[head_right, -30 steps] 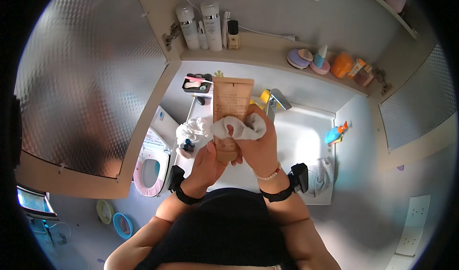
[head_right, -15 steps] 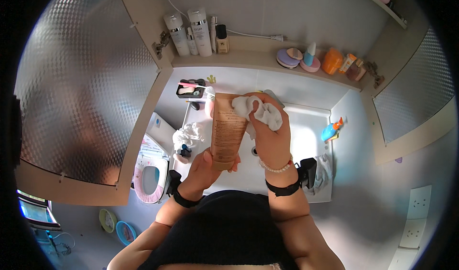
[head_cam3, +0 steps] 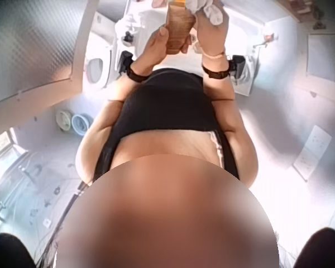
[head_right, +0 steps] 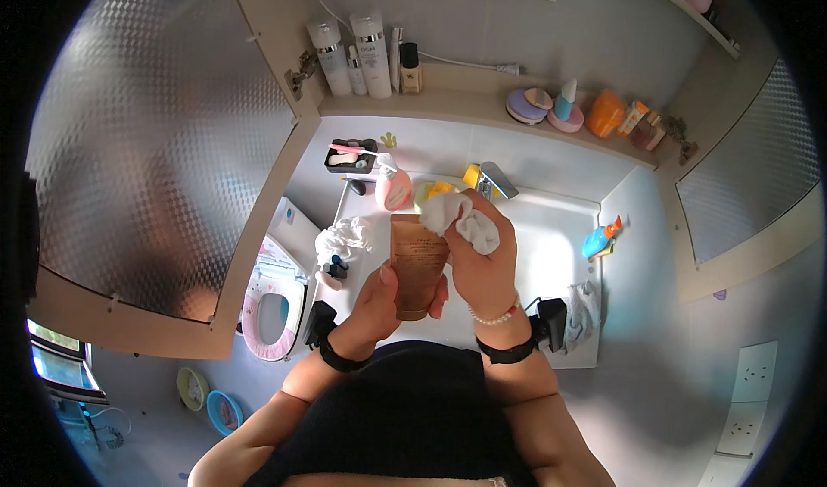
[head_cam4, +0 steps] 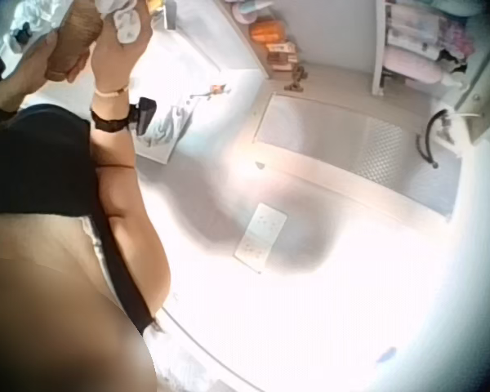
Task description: The person wipes several cosmetic containers and compacts with a white tissue at a bathroom sink. They handle a silver tube, a beige tube, a pink compact, a blue compact, a black compact, and a small jar, wiping each item and placing them on the shelf above the sink.
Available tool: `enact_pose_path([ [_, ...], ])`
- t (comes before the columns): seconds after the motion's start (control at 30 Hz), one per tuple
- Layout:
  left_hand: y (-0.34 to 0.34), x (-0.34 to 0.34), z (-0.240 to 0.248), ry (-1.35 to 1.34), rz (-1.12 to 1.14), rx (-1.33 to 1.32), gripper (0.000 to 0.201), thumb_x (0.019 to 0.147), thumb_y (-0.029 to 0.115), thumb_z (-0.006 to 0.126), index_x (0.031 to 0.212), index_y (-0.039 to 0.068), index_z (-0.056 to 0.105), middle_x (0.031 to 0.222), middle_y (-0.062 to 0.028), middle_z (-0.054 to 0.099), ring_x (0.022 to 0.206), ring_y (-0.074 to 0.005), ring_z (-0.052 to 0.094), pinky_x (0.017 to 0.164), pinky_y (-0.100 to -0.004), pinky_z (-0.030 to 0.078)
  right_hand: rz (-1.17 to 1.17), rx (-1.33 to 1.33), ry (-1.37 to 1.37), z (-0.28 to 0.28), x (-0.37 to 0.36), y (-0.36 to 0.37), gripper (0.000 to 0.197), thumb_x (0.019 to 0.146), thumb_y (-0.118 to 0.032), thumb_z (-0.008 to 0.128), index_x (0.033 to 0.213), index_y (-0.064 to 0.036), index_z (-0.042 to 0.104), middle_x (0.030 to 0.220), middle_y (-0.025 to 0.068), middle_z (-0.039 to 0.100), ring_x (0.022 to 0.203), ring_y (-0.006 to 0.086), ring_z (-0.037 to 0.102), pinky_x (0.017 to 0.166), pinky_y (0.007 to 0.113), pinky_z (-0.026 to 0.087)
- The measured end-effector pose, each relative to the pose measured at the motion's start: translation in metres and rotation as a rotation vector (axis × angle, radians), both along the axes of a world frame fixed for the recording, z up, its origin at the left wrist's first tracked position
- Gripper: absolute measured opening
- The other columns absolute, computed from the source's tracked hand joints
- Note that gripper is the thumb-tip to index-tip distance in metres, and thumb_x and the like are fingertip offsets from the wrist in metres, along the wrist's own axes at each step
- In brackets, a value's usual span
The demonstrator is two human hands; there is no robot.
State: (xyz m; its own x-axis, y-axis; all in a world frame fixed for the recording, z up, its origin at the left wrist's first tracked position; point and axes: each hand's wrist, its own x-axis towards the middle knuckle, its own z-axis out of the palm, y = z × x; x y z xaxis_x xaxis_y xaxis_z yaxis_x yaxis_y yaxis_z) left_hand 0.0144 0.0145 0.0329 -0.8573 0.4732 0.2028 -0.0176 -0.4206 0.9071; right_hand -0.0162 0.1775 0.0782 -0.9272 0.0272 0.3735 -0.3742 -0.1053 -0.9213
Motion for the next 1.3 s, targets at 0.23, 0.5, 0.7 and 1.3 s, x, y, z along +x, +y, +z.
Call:
enact_pose_path([
  [0.23, -0.014, 0.001, 0.0, 0.096, 0.044, -0.162, 0.07, 0.105, 0.063, 0.034, 0.128, 0.0, 0.052, 0.1, -0.0059, 0.064, 0.081, -0.0113, 0.061, 0.074, -0.027, 0.05, 0.054, 0.283, -0.032, 0.011, -0.001, 0.013, 0.021, 0.08, 0.004, 0.068, 0.1, -0.0024, 0.066, 0.082, 0.0031, 0.065, 0.076, 0.0115, 0.058, 0.071, 0.024, 0.048],
  [0.5, -0.014, 0.01, -0.002, -0.016, 0.027, -0.013, 0.073, 0.105, 0.065, 0.033, 0.126, -0.001, 0.054, 0.1, -0.0081, 0.065, 0.078, -0.0131, 0.061, 0.072, -0.0288, 0.05, 0.069, 0.348, 0.066, 0.023, 0.006, 0.008, 0.02, 0.08, 0.004, 0.069, 0.1, -0.0021, 0.068, 0.088, 0.0053, 0.072, 0.081, 0.0149, 0.066, 0.076, 0.026, 0.052],
  [0.7, -0.021, 0.007, -0.002, -0.047, -0.027, 0.106, 0.078, 0.103, 0.069, 0.03, 0.127, -0.001, 0.053, 0.1, -0.0085, 0.065, 0.079, -0.0144, 0.061, 0.075, -0.0303, 0.05, 0.199, 0.188, -0.046, 0.022, 0.01, 0.009, 0.02, 0.085, 0.003, 0.063, 0.104, -0.0009, 0.066, 0.096, 0.0056, 0.071, 0.088, 0.0136, 0.064, 0.081, 0.026, 0.05],
  [1.3, -0.013, 0.002, -0.011, -0.237, 0.576, 0.326, 0.067, 0.11, 0.054, 0.023, 0.15, 0.002, 0.037, 0.144, -0.012, 0.052, 0.133, -0.0236, 0.053, 0.112, -0.0382, 0.043, 0.445, 0.164, 0.05, -0.034, 0.004, -0.053, 0.075, 0.089, -0.005, 0.069, 0.155, -0.0039, 0.033, 0.151, 0.016, 0.047, 0.138, 0.0279, 0.047, 0.116, 0.038, 0.036],
])
